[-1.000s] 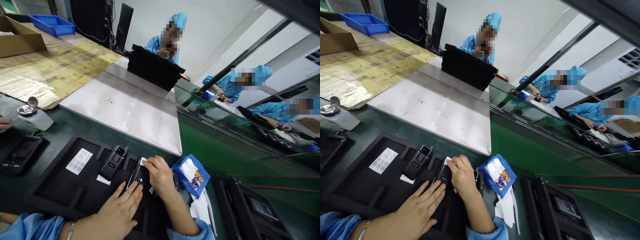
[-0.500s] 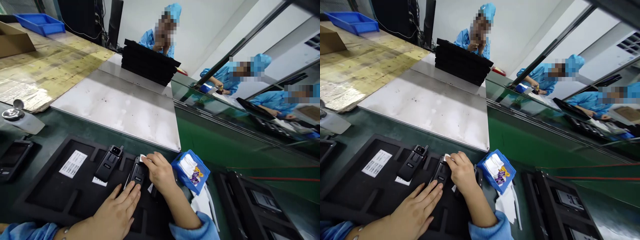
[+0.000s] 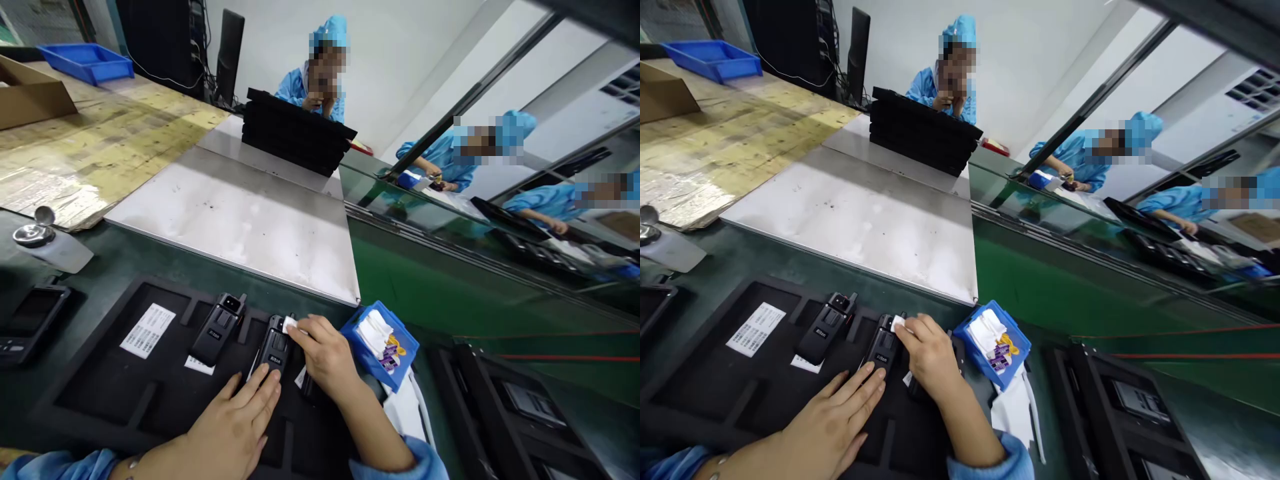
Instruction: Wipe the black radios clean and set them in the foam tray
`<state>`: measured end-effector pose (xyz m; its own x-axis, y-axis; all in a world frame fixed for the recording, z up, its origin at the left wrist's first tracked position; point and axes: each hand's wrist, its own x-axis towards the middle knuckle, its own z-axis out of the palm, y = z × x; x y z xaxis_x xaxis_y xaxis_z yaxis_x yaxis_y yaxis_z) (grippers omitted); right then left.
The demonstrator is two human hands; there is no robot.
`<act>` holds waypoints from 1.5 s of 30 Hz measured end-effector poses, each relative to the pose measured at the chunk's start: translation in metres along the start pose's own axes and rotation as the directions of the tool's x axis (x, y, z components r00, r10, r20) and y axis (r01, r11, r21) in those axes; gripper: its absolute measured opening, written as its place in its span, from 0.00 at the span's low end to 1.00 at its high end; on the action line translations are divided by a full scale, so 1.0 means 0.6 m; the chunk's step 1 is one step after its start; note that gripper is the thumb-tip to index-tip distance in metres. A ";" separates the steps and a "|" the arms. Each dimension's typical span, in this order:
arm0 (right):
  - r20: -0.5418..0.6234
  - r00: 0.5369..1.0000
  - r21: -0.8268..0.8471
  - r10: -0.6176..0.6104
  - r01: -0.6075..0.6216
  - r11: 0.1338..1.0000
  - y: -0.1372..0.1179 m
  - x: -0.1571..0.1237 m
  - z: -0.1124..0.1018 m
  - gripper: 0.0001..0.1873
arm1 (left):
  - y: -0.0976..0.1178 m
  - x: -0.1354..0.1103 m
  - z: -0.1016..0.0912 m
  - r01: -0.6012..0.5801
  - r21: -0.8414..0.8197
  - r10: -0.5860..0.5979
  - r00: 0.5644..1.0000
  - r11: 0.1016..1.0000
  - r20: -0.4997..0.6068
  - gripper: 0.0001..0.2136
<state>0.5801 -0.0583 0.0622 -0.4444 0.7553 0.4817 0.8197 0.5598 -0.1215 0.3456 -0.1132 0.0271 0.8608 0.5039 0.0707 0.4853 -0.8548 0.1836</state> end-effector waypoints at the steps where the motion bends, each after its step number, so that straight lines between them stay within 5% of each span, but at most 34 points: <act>1: -0.011 1.000 0.010 0.008 -0.008 1.000 -0.001 -0.008 -0.002 0.19 | 0.000 0.000 0.001 -0.001 -0.005 0.001 1.000 1.000 0.000 0.34; 10: 0.121 0.989 0.025 -0.081 0.078 0.997 -0.003 0.036 0.007 0.18 | 0.006 0.001 -0.013 0.012 0.038 -0.013 1.000 0.999 0.021 0.33; 17: 0.050 0.998 0.018 -0.032 0.031 0.999 0.015 -0.020 -0.030 0.20 | 0.005 -0.001 -0.015 0.025 -0.016 -0.025 1.000 1.000 0.016 0.34; 22: -0.079 0.990 -0.066 0.115 -0.120 0.991 0.013 -0.068 -0.081 0.18 | 0.004 -0.005 -0.008 0.046 -0.037 -0.046 0.999 0.998 0.014 0.34; 27: -0.236 0.922 -0.061 0.306 -0.328 0.943 0.009 -0.131 -0.111 0.15 | 0.023 0.009 0.004 0.016 -0.049 -0.016 1.000 0.999 -0.013 0.31; 34: -0.147 0.952 -0.064 0.268 -0.280 0.958 0.007 -0.135 -0.072 0.18 | 0.083 0.066 0.043 -0.154 -0.132 0.145 0.987 0.979 -0.075 0.37; 40: -0.048 0.974 -0.129 0.221 -0.226 0.966 0.034 -0.095 -0.051 0.20 | 0.085 0.079 0.043 -0.138 -0.170 0.134 0.990 0.976 -0.037 0.36; 45: -0.086 0.954 -0.132 0.287 -0.296 0.946 0.038 -0.127 -0.058 0.18 | 0.082 0.075 0.038 -0.141 -0.172 0.138 0.990 0.975 -0.026 0.36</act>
<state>0.6450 -0.1151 0.0532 -0.1579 0.8520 0.4991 0.9548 0.2607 -0.1430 0.4120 -0.1354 0.0169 0.9153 0.3841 0.1213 0.3258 -0.8830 0.3380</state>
